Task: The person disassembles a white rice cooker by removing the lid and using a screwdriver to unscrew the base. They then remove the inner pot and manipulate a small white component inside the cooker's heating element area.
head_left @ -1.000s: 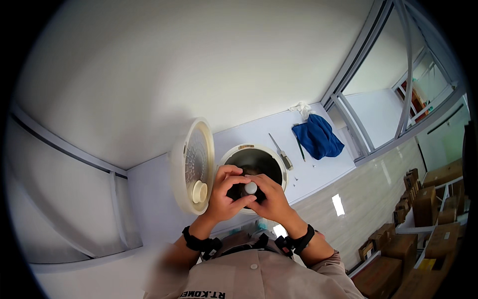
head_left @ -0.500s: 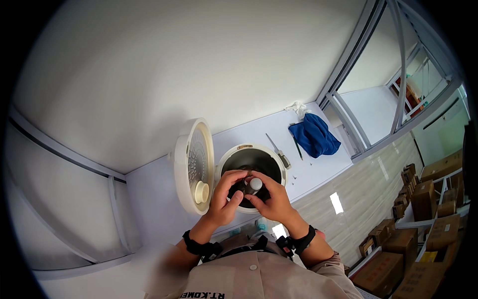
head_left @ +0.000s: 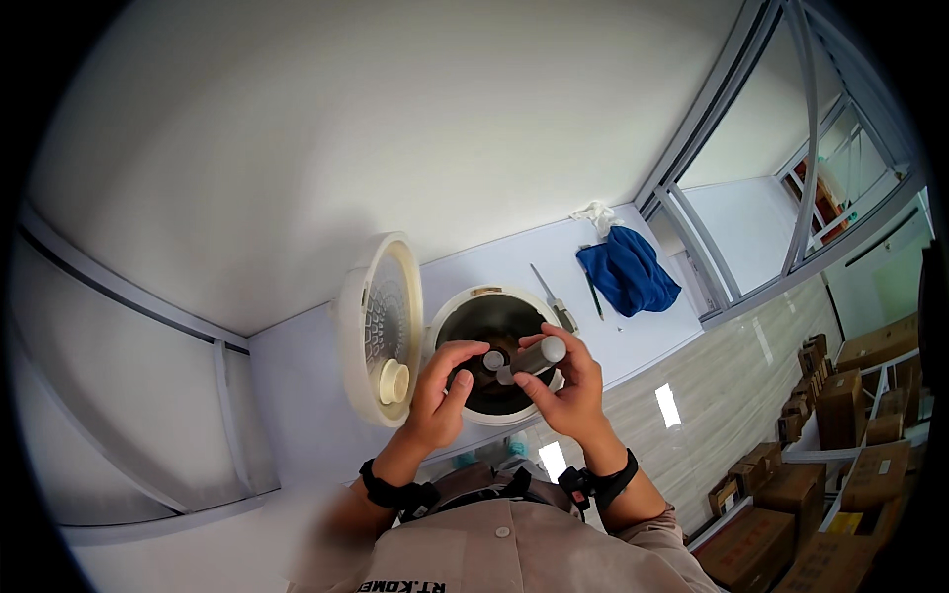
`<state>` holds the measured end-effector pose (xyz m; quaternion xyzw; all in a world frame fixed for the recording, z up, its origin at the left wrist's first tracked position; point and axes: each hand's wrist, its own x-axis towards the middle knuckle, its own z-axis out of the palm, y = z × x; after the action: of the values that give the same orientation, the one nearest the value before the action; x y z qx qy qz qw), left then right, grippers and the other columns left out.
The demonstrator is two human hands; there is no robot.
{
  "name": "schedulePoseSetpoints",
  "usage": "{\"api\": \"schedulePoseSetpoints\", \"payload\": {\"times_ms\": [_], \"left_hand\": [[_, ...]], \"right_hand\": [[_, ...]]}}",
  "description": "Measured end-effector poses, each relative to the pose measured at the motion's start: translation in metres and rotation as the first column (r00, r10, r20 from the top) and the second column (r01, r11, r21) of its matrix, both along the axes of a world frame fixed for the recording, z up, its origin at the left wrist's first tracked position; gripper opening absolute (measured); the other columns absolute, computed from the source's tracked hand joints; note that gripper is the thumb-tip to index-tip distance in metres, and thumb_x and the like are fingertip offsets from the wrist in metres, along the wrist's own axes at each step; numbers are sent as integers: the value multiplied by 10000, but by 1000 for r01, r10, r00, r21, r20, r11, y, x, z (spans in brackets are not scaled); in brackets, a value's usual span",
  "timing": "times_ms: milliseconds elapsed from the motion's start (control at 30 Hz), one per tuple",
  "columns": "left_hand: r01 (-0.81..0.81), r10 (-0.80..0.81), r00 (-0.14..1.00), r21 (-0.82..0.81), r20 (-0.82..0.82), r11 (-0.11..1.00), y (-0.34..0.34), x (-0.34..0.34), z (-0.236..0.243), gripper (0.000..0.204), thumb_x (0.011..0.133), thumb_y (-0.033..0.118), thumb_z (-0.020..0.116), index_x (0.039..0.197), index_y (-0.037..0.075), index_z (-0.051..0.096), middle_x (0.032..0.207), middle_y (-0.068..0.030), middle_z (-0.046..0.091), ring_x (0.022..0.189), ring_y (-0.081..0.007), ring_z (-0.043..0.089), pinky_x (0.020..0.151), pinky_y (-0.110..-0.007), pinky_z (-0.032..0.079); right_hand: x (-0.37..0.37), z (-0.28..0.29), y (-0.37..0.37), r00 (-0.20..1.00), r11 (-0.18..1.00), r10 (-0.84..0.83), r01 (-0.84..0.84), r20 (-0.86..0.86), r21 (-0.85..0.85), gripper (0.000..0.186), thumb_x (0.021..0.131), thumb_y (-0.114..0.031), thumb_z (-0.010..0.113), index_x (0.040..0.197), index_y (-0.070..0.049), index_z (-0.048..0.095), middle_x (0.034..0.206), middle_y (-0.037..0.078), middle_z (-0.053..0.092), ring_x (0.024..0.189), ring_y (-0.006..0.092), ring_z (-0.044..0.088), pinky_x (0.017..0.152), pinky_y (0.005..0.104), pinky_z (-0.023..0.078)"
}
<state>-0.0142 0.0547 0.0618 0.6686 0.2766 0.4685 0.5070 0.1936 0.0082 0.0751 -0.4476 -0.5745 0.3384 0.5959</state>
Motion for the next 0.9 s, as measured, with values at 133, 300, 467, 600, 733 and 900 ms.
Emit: {"api": "schedulePoseSetpoints", "payload": {"times_ms": [133,300,467,600,733,900], "left_hand": [[-53,52,990,-4,-131,999,4,5,-3,333,1014,39,536,1338,-20,588,1303,-182,644,1213,-293,630,1051,-377,474],[-33,36,904,15,-426,999,5,7,10,398,918,-32,591,1313,16,606,1269,-184,666,1162,-333,666,989,-400,526],[-67,72,884,27,-462,997,3,18,22,412,880,-32,686,1282,12,613,1252,-159,690,1041,-281,717,905,-369,559],[-100,79,924,-37,-374,994,6,22,13,395,878,-7,754,1253,6,633,1195,-135,725,967,-217,737,847,-327,567],[-170,149,918,-25,-368,985,8,23,12,272,907,20,744,1169,-4,673,1107,-154,742,947,-254,752,822,-342,588],[-197,176,914,-22,-366,980,11,23,15,218,892,-2,752,1101,-10,692,1018,-139,760,897,-248,761,783,-327,593]], "right_hand": [[15,-3,-1,982,998,-57,54,-180,-21,699,861,10,811,1464,-20,460,1260,185,677,1129,231,687,1002,377,545],[34,0,6,894,982,-189,183,-407,-55,663,886,-12,797,1454,-27,456,1247,187,670,1146,248,674,1002,390,559],[54,-8,15,832,962,-270,258,-484,-92,616,904,-20,777,1434,-4,465,1244,197,672,1182,256,659,1011,404,562],[59,-6,19,810,962,-271,253,-519,-107,614,911,-40,777,1433,10,459,1256,203,669,1147,261,680,1014,410,564],[57,-4,23,801,962,-269,247,-534,-113,601,887,-97,821,1399,-28,514,1251,180,679,1094,237,695,1004,416,574],[57,-6,28,811,964,-261,242,-523,-107,613,890,-93,816,1413,-28,504,1254,182,677,1099,236,692,1008,416,573]]}}
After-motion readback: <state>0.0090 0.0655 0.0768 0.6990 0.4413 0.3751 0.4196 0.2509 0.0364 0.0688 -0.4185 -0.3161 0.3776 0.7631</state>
